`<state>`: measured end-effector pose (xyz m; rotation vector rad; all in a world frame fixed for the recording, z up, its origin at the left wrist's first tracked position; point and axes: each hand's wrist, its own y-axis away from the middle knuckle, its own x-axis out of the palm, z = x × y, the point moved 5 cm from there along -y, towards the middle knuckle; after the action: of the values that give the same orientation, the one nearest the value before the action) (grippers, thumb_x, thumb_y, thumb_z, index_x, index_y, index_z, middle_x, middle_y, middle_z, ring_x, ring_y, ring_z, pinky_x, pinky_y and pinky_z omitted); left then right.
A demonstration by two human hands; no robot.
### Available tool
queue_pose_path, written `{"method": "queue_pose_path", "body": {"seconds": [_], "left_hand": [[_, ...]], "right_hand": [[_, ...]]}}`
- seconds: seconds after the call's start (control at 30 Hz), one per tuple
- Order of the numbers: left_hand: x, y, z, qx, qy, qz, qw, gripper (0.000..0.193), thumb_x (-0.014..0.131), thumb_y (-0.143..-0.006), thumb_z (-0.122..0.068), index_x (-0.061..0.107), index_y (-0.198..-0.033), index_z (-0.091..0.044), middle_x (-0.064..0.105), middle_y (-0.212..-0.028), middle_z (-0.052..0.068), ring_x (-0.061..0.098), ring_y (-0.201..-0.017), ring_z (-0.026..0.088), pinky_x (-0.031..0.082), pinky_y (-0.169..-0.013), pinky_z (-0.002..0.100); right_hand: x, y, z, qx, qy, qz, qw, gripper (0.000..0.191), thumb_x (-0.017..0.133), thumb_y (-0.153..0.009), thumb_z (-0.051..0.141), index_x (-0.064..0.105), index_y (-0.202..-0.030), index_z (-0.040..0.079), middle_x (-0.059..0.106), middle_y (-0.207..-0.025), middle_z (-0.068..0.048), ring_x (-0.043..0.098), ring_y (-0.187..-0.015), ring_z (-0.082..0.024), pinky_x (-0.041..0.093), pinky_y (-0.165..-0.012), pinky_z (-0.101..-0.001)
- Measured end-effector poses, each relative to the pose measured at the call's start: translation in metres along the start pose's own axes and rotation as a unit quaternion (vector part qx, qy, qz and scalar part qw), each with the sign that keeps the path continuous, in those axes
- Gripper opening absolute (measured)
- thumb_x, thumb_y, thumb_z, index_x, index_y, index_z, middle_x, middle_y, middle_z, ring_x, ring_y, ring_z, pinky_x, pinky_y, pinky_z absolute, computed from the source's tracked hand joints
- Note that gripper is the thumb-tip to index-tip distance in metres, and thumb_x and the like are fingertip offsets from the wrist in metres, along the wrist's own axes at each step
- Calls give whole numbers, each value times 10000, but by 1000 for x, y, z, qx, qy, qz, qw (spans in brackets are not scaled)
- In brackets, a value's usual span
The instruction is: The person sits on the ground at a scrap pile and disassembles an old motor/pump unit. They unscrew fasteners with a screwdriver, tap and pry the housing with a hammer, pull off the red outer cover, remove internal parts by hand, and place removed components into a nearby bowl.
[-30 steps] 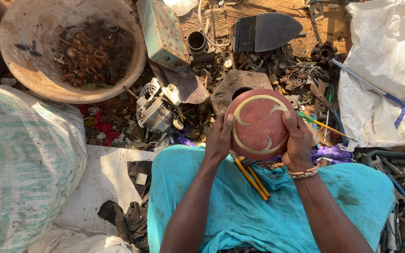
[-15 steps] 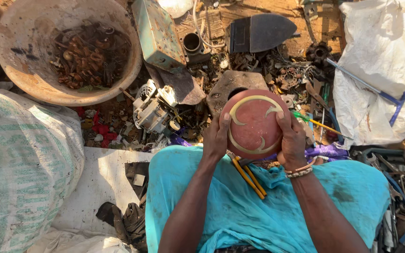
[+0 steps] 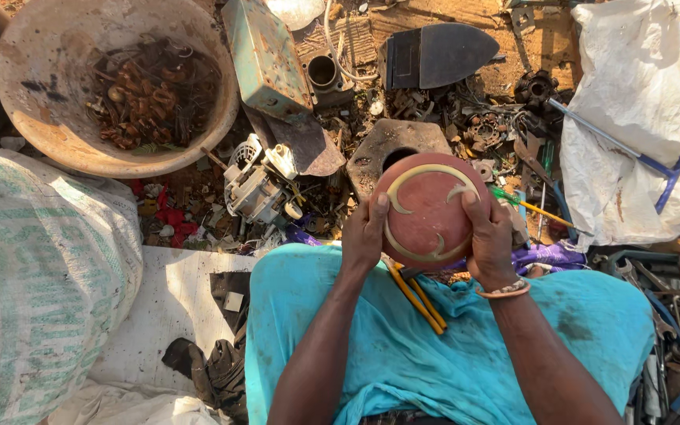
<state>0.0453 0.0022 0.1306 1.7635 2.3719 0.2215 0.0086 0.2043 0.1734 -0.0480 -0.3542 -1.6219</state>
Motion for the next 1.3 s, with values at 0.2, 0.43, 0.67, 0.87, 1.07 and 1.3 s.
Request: {"method": "queue_pose_path", "body": {"seconds": [0.2, 0.43, 0.67, 0.87, 1.07, 1.3], "left_hand": [[-6, 9, -10, 74, -4, -7, 997, 706, 529, -975, -649, 701, -1099, 24, 739, -818, 99, 709, -744, 158, 566, -667, 348], [-6, 14, -20, 84, 25, 5, 996, 664, 558, -1007, -615, 695, -1124, 24, 703, -850, 150, 650, -770, 172, 529, -673, 352], [-9, 11, -10, 92, -2, -17, 996, 643, 561, -990, -592, 645, -1221, 3, 761, -1000, 159, 736, -908, 202, 573, -775, 357], [-16, 33, -54, 125, 12, -9, 992, 643, 551, -993, -599, 636, -1220, -3, 766, -941, 161, 748, -853, 227, 589, -745, 379], [-3, 1, -17, 48, -45, -7, 998, 693, 548, -973, -635, 624, -1239, 0, 761, -974, 167, 754, -881, 259, 584, -760, 395], [-6, 18, -30, 84, -17, 40, 996, 777, 517, -910, -699, 598, -1279, -20, 772, -924, 179, 782, -842, 251, 602, -737, 393]], "right_hand": [[-22, 10, 8, -21, -15, 13, 1000, 588, 766, -956, 308, 580, -1424, 4, 659, -1329, -104, 636, -1206, -193, 515, -1089, -381], [1, 20, 45, -109, 10, 4, 994, 645, 804, -936, 263, 541, -1470, 13, 634, -1404, -82, 619, -1269, -180, 504, -1126, -366], [-20, 9, 8, -27, 16, 17, 999, 587, 796, -937, 260, 586, -1421, 3, 667, -1311, -93, 640, -1178, -175, 521, -1067, -357], [-9, 34, 64, -147, -11, 51, 988, 588, 782, -988, 288, 554, -1452, 9, 667, -1382, -81, 646, -1265, -169, 516, -1148, -369], [-12, -6, -12, 30, 15, -14, 999, 579, 783, -928, 270, 619, -1397, -26, 690, -1282, -99, 656, -1167, -191, 535, -1053, -377], [-24, 19, 48, -96, 13, 43, 994, 643, 806, -930, 282, 557, -1458, 15, 661, -1368, -78, 624, -1265, -182, 507, -1129, -362]]}}
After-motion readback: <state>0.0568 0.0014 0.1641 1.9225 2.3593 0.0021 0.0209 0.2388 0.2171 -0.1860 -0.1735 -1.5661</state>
